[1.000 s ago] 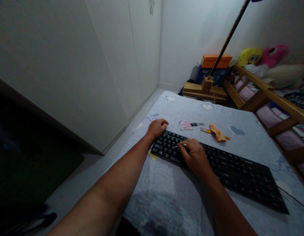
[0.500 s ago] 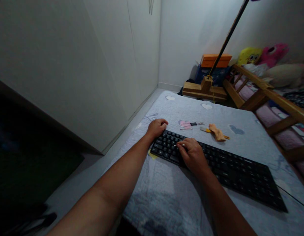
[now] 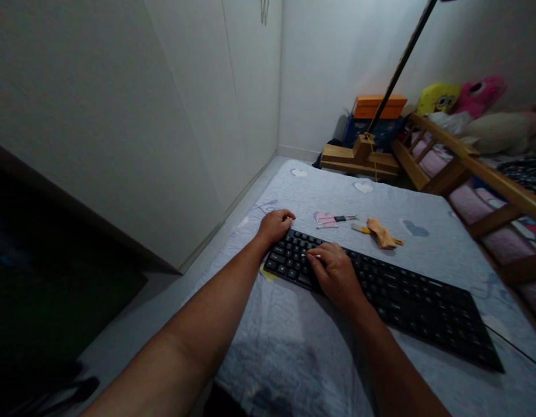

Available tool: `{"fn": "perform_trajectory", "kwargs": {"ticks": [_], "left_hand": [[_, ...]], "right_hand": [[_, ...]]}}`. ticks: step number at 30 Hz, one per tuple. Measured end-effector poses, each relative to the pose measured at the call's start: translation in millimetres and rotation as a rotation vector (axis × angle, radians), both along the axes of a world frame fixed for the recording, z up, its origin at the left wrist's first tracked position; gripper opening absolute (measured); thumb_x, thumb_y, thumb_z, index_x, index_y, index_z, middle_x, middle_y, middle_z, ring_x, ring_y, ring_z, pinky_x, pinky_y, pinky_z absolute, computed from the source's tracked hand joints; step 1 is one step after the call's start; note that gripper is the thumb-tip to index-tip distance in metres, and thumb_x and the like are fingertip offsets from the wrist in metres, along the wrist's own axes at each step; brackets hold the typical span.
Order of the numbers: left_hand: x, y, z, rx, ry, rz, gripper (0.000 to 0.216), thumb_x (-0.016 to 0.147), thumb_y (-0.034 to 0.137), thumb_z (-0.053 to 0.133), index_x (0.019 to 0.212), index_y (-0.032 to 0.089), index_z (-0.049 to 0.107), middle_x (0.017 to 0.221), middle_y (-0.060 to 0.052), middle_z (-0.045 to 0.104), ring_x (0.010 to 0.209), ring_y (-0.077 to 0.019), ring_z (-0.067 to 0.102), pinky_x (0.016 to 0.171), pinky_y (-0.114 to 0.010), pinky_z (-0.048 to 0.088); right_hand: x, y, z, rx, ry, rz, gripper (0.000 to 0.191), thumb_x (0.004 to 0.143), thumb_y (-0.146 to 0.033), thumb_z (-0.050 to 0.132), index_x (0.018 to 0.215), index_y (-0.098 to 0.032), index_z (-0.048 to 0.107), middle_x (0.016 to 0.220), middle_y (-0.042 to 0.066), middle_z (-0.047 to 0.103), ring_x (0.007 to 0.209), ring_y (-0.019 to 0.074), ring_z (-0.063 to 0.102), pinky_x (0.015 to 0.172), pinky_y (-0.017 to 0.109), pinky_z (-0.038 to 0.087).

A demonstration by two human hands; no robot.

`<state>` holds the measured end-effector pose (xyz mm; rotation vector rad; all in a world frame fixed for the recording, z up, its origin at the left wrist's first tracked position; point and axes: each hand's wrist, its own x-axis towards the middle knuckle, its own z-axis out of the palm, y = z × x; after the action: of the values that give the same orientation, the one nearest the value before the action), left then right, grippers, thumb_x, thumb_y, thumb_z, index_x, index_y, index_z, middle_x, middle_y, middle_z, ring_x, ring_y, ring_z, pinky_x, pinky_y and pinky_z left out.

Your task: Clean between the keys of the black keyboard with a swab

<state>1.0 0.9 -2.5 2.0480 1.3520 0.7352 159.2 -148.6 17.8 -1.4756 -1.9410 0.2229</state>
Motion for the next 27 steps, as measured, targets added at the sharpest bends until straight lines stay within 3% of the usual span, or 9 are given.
{"fn": "perform_trajectory", "kwargs": {"ticks": [27], "left_hand": [[0.5,-0.4,1.4,0.010,0.016,-0.001,0.031,0.079,0.022,0.050,0.097,0.018,0.076,0.079,-0.003,0.073,0.077,-0.0172,0.063,0.074,-0.027,0.048]], "right_hand": [[-6.3,-2.9,5.2,-0.054,0.010,0.016,0.018,0.091,-0.018,0.054,0.081,-0.019,0.069,0.083,0.006,0.068,0.083,0.0209,0.055,0.079,0.035,0.042]]}}
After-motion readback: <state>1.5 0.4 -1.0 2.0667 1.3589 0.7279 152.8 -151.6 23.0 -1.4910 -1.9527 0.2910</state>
